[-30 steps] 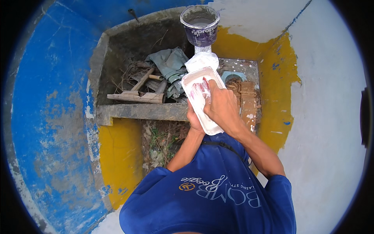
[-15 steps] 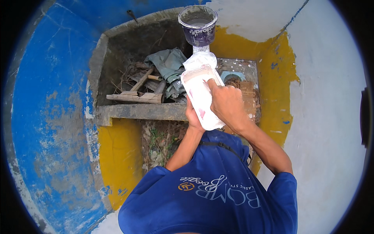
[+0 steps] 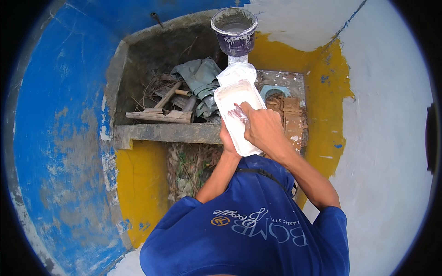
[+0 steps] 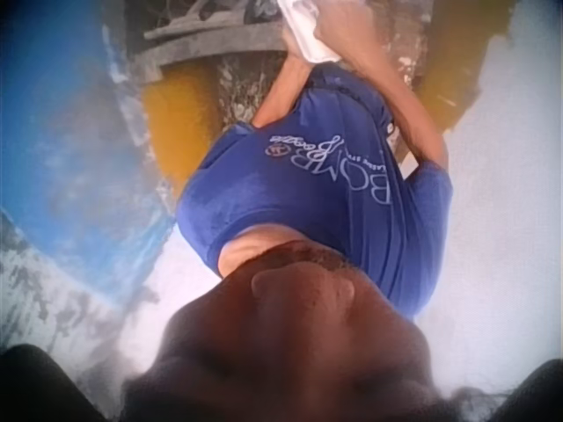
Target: The person applies a white substance from a container onto a wall using a putty knife, spreading it over a hole to patch it.
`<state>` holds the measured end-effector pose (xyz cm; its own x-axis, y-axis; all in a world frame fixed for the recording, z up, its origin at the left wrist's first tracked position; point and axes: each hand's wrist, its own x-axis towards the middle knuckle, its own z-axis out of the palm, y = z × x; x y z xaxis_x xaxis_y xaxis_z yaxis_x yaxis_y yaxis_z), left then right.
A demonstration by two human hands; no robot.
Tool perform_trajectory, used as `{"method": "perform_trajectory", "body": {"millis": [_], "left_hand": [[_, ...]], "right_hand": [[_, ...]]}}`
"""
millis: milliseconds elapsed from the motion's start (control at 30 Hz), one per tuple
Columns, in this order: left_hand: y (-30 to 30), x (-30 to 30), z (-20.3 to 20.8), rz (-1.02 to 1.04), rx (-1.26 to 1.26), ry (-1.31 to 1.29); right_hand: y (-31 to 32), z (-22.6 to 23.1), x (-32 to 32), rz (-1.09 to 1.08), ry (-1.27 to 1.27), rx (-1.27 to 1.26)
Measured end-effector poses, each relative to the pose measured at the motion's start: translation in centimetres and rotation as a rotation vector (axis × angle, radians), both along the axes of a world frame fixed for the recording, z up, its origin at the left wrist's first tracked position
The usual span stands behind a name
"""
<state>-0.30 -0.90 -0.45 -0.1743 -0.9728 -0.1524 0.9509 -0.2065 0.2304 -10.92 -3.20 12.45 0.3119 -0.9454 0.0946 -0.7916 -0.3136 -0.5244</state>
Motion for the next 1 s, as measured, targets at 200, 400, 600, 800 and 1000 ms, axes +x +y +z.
{"method": "perform_trajectory", "body": {"millis": [200, 400, 600, 800, 1000], "left_hand": [[0.1, 0.4, -0.1, 0.031, -0.051, -0.021], [-0.3, 0.0, 0.7, 0.082, 0.019, -0.099], [-0.3, 0.2, 0.1, 0.055, 0.024, -0.1], [-0.2, 0.1, 1.4, 0.035, 0.021, -0.028], [-0.4, 0.1, 0.8, 0.054, 0.005, -0.043]], "right_hand": [[0.2, 0.4, 0.3, -0.034, 0.004, -0.014], [0.3, 1.5, 0.9, -0.054, -0.026, 0.004], [-0.2, 1.0, 0.9, -0.101, -0.039, 0.025], [-0.3, 0.3, 1.0, -0.083, -0.058, -0.009], [0.2, 0.0, 1.8, -0.098, -0.085, -0.019]]}}
